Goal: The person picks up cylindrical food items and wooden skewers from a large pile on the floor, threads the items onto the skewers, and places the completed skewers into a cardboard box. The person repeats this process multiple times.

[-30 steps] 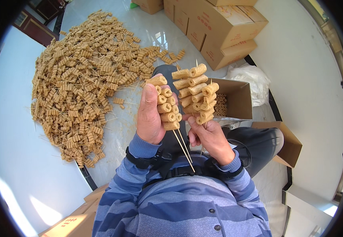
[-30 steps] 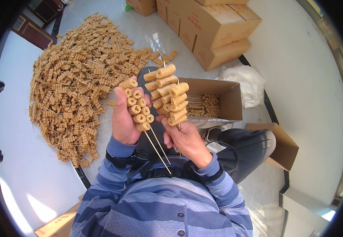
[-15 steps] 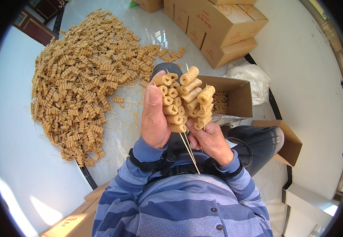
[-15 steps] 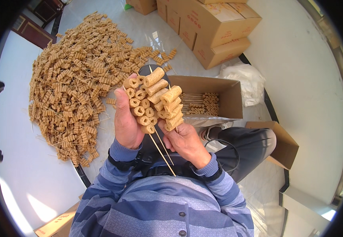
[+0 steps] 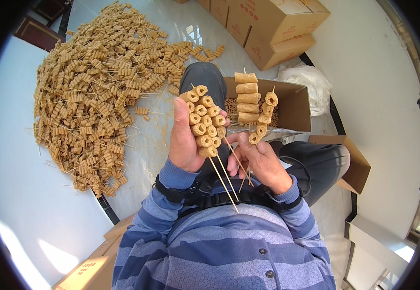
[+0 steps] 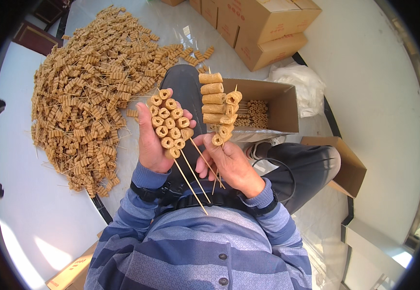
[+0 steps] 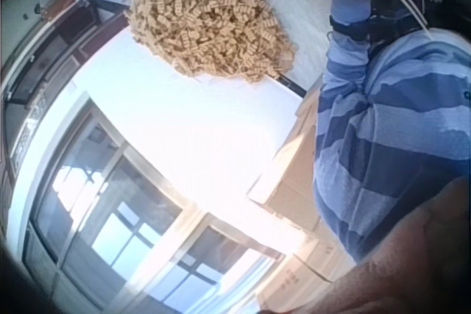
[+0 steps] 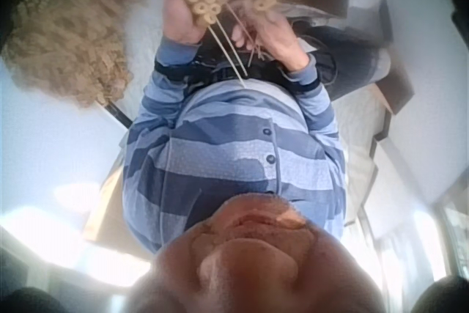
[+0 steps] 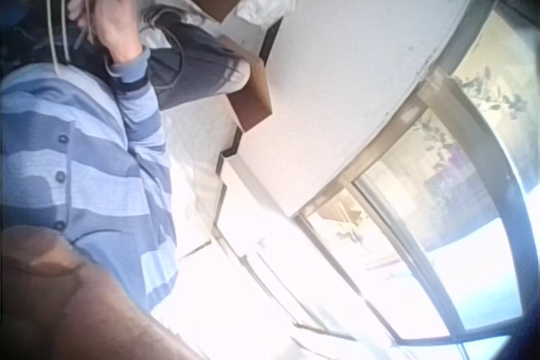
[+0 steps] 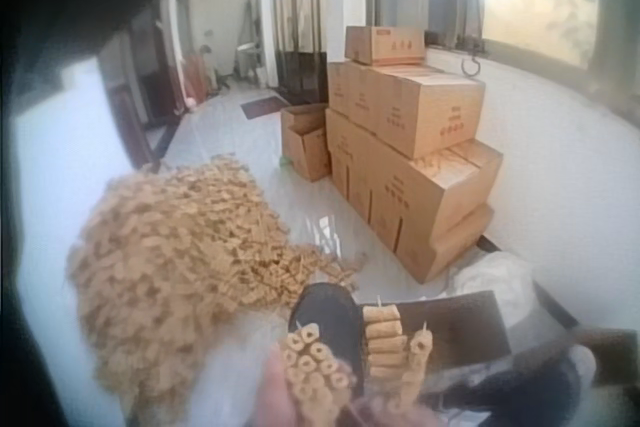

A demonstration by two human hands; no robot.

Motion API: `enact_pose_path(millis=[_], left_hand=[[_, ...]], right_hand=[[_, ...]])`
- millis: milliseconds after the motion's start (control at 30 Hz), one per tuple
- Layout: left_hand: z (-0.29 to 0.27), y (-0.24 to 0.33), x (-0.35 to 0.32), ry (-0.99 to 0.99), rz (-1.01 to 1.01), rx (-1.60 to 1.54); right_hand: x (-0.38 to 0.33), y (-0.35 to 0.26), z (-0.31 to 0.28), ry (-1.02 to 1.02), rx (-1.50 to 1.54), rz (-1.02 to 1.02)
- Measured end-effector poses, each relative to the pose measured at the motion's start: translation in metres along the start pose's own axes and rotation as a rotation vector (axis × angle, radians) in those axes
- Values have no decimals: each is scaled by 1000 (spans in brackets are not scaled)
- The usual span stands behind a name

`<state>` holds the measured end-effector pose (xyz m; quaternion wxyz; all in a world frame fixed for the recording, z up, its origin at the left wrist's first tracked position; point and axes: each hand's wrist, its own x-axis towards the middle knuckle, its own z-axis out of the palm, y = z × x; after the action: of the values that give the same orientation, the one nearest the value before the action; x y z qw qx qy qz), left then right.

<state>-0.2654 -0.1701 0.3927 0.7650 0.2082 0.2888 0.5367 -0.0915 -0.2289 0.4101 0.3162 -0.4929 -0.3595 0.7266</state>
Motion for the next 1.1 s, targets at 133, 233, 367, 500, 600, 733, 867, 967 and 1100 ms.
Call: enact_pose_path(millis=[133, 233, 367, 500, 600, 733, 867, 967, 1100], left_hand=[[2, 0, 1, 19, 63, 17], [5, 3, 1, -12, 84, -6], [11, 1, 3, 22, 71, -42], [13, -1, 2, -122, -15, -135], [11, -3, 1, -136, -45, -115], [4, -8, 2, -287, -80, -256], [-6, -11, 3, -324, -112, -296], [-11, -9, 6, -300, -99, -249], [-8, -7, 15, -120, 48, -33]], right_hand=[[2, 4, -3, 80, -100, -19], [1, -1, -9, 107, -265, -68], [-7, -11, -10, 13, -197, -12], [-9, -12, -3, -107, -47, 47], [-6, -9, -2, -162, -38, 52], [-5, -7, -8, -244, -54, 106], [-1, -4, -11, -286, -186, 115], [0, 1, -12, -182, -140, 9], [9, -4, -33, 410, -803, -74]])
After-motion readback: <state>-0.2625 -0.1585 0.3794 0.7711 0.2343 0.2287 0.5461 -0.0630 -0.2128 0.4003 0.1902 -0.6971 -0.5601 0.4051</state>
